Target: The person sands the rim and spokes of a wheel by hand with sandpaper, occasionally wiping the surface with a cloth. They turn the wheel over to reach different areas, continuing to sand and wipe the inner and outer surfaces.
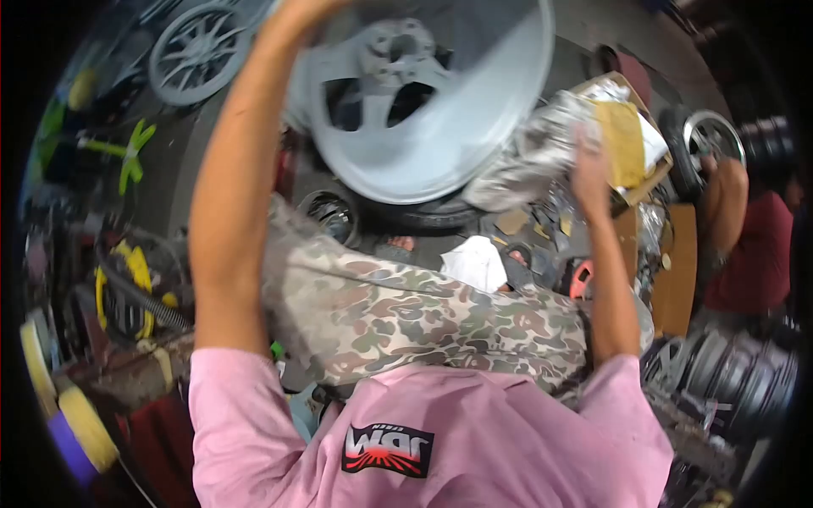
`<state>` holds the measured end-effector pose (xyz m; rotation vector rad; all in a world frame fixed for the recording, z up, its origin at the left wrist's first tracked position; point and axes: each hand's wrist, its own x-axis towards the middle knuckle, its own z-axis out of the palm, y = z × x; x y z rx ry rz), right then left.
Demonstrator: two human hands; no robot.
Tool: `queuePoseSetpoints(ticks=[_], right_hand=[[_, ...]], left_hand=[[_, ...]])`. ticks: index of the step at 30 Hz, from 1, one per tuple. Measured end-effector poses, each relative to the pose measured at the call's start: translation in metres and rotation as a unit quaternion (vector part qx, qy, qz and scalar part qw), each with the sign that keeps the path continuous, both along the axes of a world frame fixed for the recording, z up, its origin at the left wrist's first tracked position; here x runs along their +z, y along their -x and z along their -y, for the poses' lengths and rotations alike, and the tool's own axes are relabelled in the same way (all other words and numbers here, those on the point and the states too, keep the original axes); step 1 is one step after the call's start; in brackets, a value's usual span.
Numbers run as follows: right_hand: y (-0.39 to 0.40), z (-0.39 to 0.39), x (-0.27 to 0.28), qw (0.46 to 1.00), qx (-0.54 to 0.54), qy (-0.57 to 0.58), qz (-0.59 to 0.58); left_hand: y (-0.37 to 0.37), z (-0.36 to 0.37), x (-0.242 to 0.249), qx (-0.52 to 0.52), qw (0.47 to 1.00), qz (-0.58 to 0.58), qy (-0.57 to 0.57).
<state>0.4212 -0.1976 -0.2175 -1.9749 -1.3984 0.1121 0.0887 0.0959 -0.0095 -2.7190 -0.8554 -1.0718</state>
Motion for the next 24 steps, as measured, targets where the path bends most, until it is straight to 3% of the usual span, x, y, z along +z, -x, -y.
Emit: queuePoseSetpoints(ticks=[1, 2, 3, 4, 5, 6, 7, 8, 9, 11, 13, 14, 15, 17, 18, 19, 20, 21, 22, 23, 24], right_hand=[[-0.041, 0.019, -0.007, 0.953, 0.024, 0.062, 0.295], [-0.101, 0.037, -0.003, 0.931, 0.010, 0.017, 0.365], [-0.057, 0.044, 0.047, 0.989, -0.026, -0.137, -0.051], [-0.068, 0.059, 0.067, 0.969, -0.052, -0.210, -0.116], [-0.057, 0.074, 0.100, 0.955, -0.057, -0.248, -0.155], [-0.080, 0.090, 0.103, 0.948, -0.043, -0.298, -0.103], [-0.104, 0.098, 0.105, 0.936, -0.030, -0.347, -0.051], [-0.087, 0.096, 0.124, 0.936, -0.069, -0.324, -0.115], [-0.072, 0.095, 0.137, 0.932, -0.110, -0.296, -0.178], [-0.111, 0.108, 0.098, 0.964, -0.122, -0.192, -0.140], [-0.120, 0.119, 0.051, 0.994, -0.102, 0.008, 0.039], [-0.107, 0.126, 0.030, 0.989, -0.089, 0.094, 0.064], [-0.093, 0.134, 0.007, 0.977, -0.077, 0.180, 0.087], [-0.089, 0.150, -0.034, 0.919, -0.047, 0.392, 0.016], [-0.077, 0.148, -0.039, 0.877, -0.069, 0.472, -0.067], [-0.063, 0.145, -0.041, 0.823, -0.093, 0.541, -0.148], [-0.084, 0.152, -0.067, 0.848, -0.058, 0.522, -0.066], [-0.097, 0.150, -0.078, 0.847, -0.056, 0.525, -0.065], [-0.108, 0.150, -0.086, 0.898, -0.010, 0.438, -0.044], [-0.113, 0.154, -0.091, 0.939, 0.033, 0.342, -0.024], [-0.092, 0.139, -0.066, 0.935, 0.046, 0.350, 0.040]], left_hand=[[-0.005, 0.004, -0.004, 0.017, 1.000, -0.009, -0.020], [-0.009, 0.050, 0.007, -0.024, 0.995, 0.077, 0.056], [-0.019, 0.035, -0.003, -0.044, 0.995, 0.068, 0.064], [-0.022, 0.049, -0.005, -0.070, 0.992, 0.073, 0.072], [-0.033, 0.039, -0.015, -0.097, 0.992, 0.069, -0.038], [-0.044, 0.044, -0.026, -0.092, 0.984, 0.105, -0.109], [-0.050, 0.061, -0.020, -0.082, 0.993, 0.088, -0.020], [-0.047, 0.093, -0.007, -0.061, 0.989, 0.111, 0.079], [-0.055, 0.094, -0.021, -0.088, 0.975, 0.198, 0.042], [-0.054, 0.094, -0.021, -0.018, 0.956, 0.250, -0.150], [-0.043, 0.087, -0.026, 0.007, 0.956, 0.245, -0.163], [-0.037, 0.082, -0.029, 0.022, 0.956, 0.241, -0.169], [-0.019, 0.075, -0.030, 0.027, 0.957, 0.237, -0.168], [0.048, 0.067, -0.026, -0.051, 0.986, 0.131, 0.090], [0.089, 0.071, -0.020, -0.049, 0.984, 0.157, 0.075], [0.116, 0.084, -0.018, 0.017, 0.967, 0.240, 0.082], [0.146, 0.093, -0.012, 0.125, 0.947, 0.137, 0.264], [0.175, 0.092, -0.034, 0.133, 0.936, 0.146, 0.290], [0.201, 0.093, -0.072, 0.141, 0.925, 0.154, 0.317], [0.221, 0.103, -0.106, 0.172, 0.911, 0.100, 0.360], [0.236, 0.112, -0.139, 0.201, 0.892, 0.045, 0.403]])
